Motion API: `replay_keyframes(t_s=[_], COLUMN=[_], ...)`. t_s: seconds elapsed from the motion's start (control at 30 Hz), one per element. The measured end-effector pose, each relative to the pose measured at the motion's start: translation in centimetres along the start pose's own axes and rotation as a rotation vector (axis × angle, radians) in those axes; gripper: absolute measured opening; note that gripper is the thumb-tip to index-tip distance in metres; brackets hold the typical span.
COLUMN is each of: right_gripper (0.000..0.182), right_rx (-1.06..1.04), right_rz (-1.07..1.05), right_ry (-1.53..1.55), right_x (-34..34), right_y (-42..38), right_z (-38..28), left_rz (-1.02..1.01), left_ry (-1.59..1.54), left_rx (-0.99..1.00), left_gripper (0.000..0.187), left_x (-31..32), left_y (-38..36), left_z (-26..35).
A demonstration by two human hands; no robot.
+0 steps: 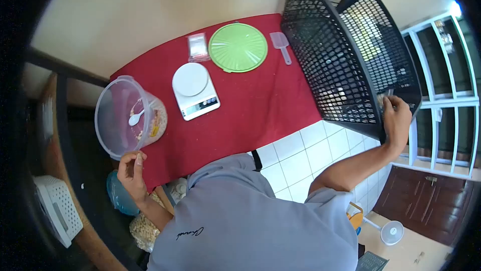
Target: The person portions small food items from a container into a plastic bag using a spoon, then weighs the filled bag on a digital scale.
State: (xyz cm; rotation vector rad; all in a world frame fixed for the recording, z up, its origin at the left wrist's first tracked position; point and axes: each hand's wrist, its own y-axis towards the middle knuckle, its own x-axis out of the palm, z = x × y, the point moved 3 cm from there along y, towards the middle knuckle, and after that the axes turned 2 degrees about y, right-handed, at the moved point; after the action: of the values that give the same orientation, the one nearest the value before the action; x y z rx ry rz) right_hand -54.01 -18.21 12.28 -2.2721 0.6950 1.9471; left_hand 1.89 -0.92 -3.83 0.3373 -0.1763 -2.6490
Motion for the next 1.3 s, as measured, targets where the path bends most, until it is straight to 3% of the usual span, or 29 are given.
replay_keyframes(t_s=[0.1,0.2,0.23,0.3,0.33,0.37,0.43,0.57,0.67,0.73,0.83,0.9,1.07,1.2,1.3], right_gripper=[0.04,0.045,0.043,0.04,0.028,0.028,0.018,0.013,0.015,0.022,0.025,0.024,0.016,0.011,0.01], right_rx=[0.098,0.139,0.153,0.153,0.156,0.15,-0.121,-0.538,-0.728,-0.788,-0.956,-0.96,-0.96,-1.01,-0.843], right_rz=[-0.12,-0.059,-0.039,0.194,0.333,0.322,0.328,-0.229,-0.401,-0.376,-0.23,-0.244,-0.349,-0.292,-0.236], right_ry=[0.05,0.109,0.074,0.196,0.342,0.348,0.778,0.836,0.891,0.793,0.641,0.58,0.366,0.362,0.516], right_x=[0.6,0.7,0.4,0.2,0.3,1.1,3.2,13.2,25.2,30.6,34.2,35.9,37.1,37.4,35.9], right_y=[-0.6,-0.7,-0.7,-1.1,-1.6,-2.0,-2.4,-3.2,-3.3,-3.8,-4.6,-4.8,-4.0,-3.2,-2.5], right_z=[-0.3,0.2,0.1,-0.5,-1.9,-3.6,-8.1,-21.1,-27.5,-30.8,-34.2,-35.4,-36.6,-36.5,-37.0], left_rz=[0.053,0.065,0.076,0.065,0.076,0.078,0.08,0.159,0.151,0.147,0.163,0.173,0.212,0.182,0.114], left_ry=[0.0,-0.027,-0.014,0.076,0.085,0.077,0.076,0.015,-0.045,-0.097,-0.072,-0.069,-0.129,-0.149,-0.127], left_rx=[0.03,0.103,0.102,0.056,0.052,0.061,0.064,0.079,0.012,-0.083,-0.144,-0.169,-0.208,-0.192,-0.159], left_gripper=[0.008,0.006,0.006,0.004,0.004,0.004,0.005,0.004,0.004,0.004,0.004,0.005,0.008,0.008,0.008], left_x=[-0.8,-1.5,-1.9,-2.4,-2.6,-2.8,-3.0,-3.0,-2.8,-2.6,-2.7,-2.9,-3.1,-2.4,-1.6], left_y=[1.4,2.8,3.1,3.5,3.7,3.9,4.1,3.0,1.0,-0.5,-2.4,-3.4,-4.6,-3.9,-2.9], left_z=[1.4,2.0,2.1,2.2,2.4,2.6,2.8,2.8,1.6,0.9,0.0,-0.7,-1.7,-1.7,-1.0])
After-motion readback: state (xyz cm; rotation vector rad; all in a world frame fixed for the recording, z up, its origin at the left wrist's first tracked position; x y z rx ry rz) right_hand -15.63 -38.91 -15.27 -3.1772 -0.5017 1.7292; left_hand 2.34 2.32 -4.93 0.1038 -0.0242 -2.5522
